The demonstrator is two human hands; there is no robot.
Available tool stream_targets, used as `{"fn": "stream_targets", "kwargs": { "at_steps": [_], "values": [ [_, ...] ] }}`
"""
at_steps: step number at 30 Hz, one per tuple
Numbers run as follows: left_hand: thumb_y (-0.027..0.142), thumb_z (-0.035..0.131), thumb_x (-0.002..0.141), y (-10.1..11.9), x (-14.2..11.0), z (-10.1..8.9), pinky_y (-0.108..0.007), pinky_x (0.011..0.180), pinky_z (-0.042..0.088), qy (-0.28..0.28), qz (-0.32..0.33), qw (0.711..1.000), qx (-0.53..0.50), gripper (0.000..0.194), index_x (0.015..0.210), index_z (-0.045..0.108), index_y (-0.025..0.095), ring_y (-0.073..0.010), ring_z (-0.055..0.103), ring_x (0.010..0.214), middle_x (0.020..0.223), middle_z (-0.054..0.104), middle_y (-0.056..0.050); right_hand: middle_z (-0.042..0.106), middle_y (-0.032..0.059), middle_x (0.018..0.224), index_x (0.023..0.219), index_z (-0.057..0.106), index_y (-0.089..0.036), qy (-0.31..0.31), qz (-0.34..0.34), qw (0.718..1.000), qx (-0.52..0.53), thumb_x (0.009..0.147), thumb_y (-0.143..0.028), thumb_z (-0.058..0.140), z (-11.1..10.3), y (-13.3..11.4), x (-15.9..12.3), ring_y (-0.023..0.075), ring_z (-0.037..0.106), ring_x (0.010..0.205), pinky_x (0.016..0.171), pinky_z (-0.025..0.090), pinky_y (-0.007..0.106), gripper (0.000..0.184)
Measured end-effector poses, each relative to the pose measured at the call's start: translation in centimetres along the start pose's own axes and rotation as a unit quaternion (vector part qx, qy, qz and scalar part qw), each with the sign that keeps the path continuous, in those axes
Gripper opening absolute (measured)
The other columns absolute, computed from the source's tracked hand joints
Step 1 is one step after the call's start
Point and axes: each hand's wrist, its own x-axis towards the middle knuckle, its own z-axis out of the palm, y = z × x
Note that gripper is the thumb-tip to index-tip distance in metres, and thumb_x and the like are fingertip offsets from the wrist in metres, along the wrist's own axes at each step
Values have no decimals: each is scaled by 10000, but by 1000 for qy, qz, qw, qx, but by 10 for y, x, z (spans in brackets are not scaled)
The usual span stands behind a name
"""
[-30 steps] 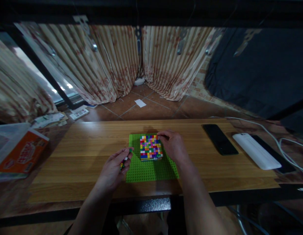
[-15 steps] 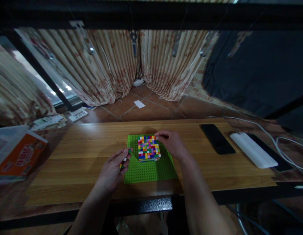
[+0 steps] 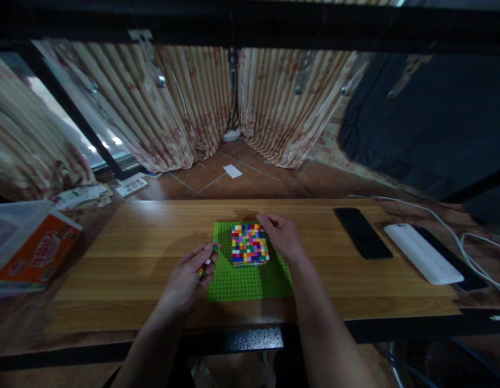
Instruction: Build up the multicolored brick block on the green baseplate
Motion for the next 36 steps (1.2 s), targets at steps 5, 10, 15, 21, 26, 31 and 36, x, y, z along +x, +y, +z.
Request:
{"fn": "stream_targets", "kwargs": {
  "at_steps": [5,10,15,21,26,31,36],
  "values": [
    [385,831,587,0,1,0,-167,425,176,-3,3,1000,-6,387,829,692,117,-16,379,478,656,541,24,749,74,850,822,760,-167,3,31,999,15,660,-595,736,6,-3,-2,205,679,779,709,517,318,459],
    [381,817,591,0,1,1,-180,418,161,-2,5,1000,-4,366,818,694,121,-22,375,472,646,532,29,746,66,791,788,764,-167,-1,28,1000,11,665,-552,740,7,-4,-2,199,669,739,682,510,310,405],
    [366,805,600,-3,2,2,-180,430,159,3,4,1000,-1,341,809,697,118,-23,378,476,652,536,23,743,64,762,760,760,-171,-1,12,1000,-25,690,-496,727,7,-3,0,217,670,725,680,503,330,334],
    [409,788,632,-4,0,3,-182,453,172,1,-2,1000,-8,352,822,704,124,-27,381,495,672,545,16,734,66,838,818,745,-179,81,-82,990,-83,813,-430,640,6,-10,-6,211,663,776,732,502,339,272],
    [498,770,649,-4,0,3,-193,451,162,-14,-8,999,-28,430,810,690,108,-28,373,488,667,526,17,702,44,947,893,730,-224,56,-232,968,-74,876,-330,615,18,-35,-36,191,649,916,824,507,328,157],
    [489,778,641,-7,1,1,-197,429,153,-39,-3,998,-44,405,734,610,133,-34,373,463,632,516,30,673,39,1058,990,711,-248,-95,-284,944,-137,879,-274,638,39,-47,-62,181,632,993,883,502,339,136],
    [475,787,641,-5,0,2,-185,427,170,-48,0,998,-44,408,702,558,144,-34,377,463,600,486,45,677,52,1046,991,707,-227,-115,-292,926,-210,888,-237,622,48,-45,-64,203,628,1001,893,500,374,134]
  ]
}}
